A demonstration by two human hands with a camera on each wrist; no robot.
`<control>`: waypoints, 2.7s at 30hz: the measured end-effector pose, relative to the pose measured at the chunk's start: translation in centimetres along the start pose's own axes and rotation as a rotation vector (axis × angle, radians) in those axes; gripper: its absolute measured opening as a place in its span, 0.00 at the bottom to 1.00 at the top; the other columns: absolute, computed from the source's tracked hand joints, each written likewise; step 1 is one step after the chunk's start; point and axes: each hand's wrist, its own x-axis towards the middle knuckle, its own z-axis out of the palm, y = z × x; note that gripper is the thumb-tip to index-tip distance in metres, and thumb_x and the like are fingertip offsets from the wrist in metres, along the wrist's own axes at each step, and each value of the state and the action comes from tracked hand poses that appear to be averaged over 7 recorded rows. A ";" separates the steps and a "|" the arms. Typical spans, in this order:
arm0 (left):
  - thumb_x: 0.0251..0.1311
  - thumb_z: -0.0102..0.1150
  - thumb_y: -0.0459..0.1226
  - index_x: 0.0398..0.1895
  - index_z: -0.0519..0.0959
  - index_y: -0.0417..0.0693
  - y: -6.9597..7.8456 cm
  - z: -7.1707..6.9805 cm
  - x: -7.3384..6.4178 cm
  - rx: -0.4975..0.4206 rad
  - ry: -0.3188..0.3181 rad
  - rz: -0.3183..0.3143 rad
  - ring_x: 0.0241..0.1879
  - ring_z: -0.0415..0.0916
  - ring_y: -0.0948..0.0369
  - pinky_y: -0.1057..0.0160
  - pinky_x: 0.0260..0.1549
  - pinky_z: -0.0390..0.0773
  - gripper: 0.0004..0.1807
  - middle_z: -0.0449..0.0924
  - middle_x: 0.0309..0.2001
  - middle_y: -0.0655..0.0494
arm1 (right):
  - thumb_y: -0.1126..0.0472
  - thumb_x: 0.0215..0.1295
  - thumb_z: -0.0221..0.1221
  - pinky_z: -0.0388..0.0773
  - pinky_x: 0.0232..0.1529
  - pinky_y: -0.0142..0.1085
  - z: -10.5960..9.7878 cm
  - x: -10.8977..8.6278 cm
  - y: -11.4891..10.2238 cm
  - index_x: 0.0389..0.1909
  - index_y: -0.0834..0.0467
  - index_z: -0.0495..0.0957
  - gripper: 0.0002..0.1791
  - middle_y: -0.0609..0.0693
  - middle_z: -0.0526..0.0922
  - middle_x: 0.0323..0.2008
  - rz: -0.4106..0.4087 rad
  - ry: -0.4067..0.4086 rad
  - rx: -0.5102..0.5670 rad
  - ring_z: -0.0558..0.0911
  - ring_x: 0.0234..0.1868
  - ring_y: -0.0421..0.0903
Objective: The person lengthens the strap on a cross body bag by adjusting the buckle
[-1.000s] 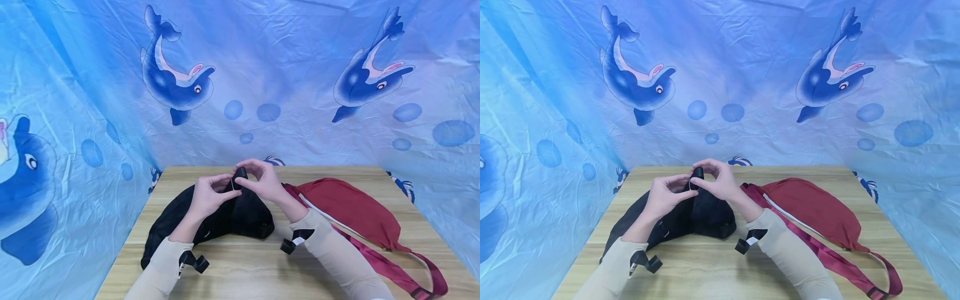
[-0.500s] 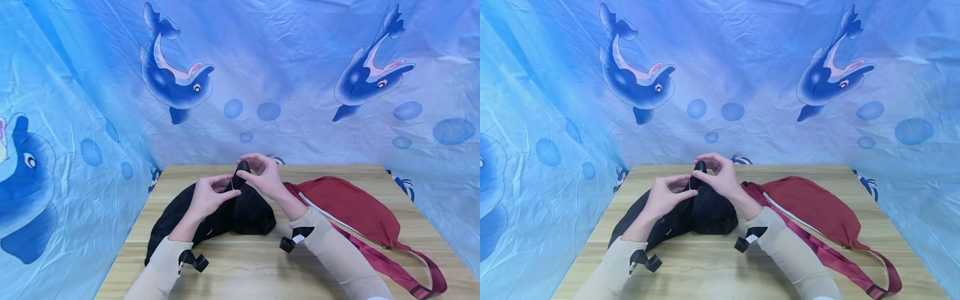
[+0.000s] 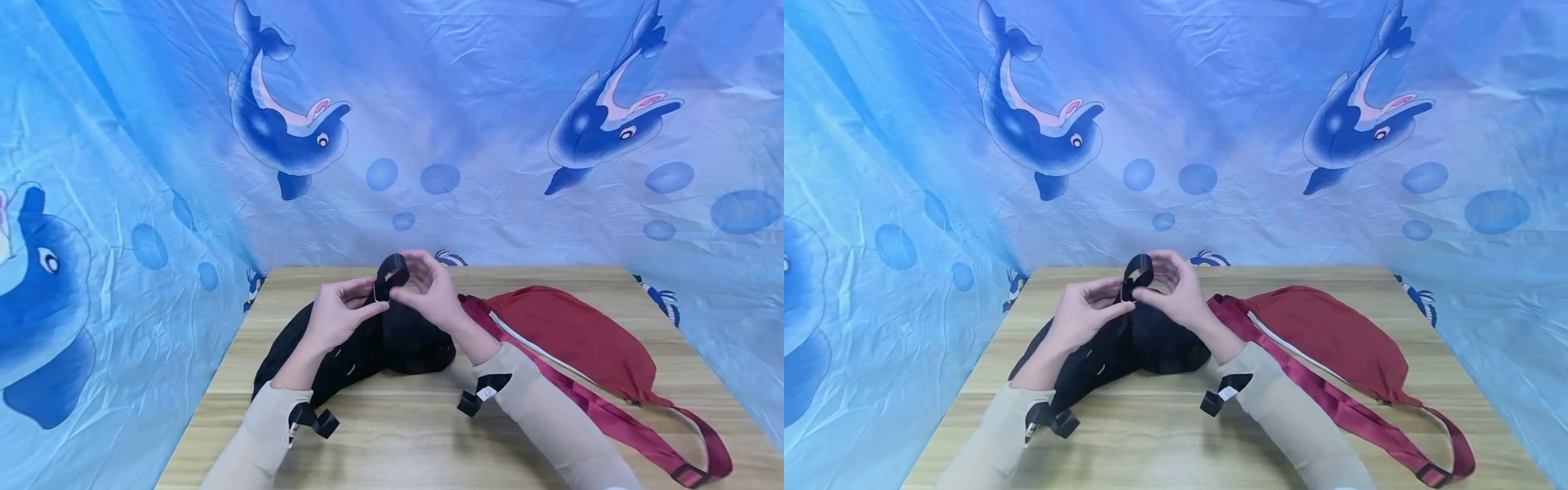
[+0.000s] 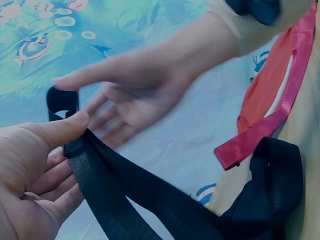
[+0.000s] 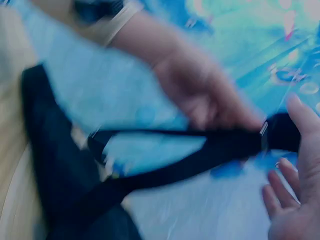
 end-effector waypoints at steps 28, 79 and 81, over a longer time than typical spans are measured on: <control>0.59 0.79 0.34 0.63 0.84 0.40 0.6 -0.2 -0.5 -0.038 0.028 -0.003 0.58 0.88 0.51 0.64 0.59 0.85 0.27 0.89 0.57 0.40 | 0.76 0.57 0.75 0.89 0.56 0.44 0.6 -2.6 3.6 0.49 0.66 0.80 0.20 0.65 0.86 0.47 -0.110 -0.183 -0.137 0.90 0.50 0.44; 0.54 0.82 0.33 0.57 0.88 0.46 0.6 0.3 -1.3 0.046 -0.004 0.102 0.52 0.91 0.52 0.62 0.53 0.88 0.25 0.91 0.53 0.46 | 0.64 0.63 0.75 0.88 0.58 0.39 -1.5 1.4 -3.9 0.55 0.58 0.87 0.19 0.52 0.89 0.48 -0.107 -0.377 -0.415 0.91 0.48 0.43; 0.53 0.82 0.33 0.57 0.88 0.46 0.6 0.4 -1.3 0.052 -0.009 0.107 0.52 0.91 0.51 0.62 0.53 0.88 0.25 0.91 0.52 0.46 | 0.65 0.62 0.75 0.88 0.58 0.40 -1.4 1.4 -4.0 0.53 0.58 0.87 0.18 0.52 0.89 0.47 -0.077 -0.367 -0.413 0.90 0.48 0.43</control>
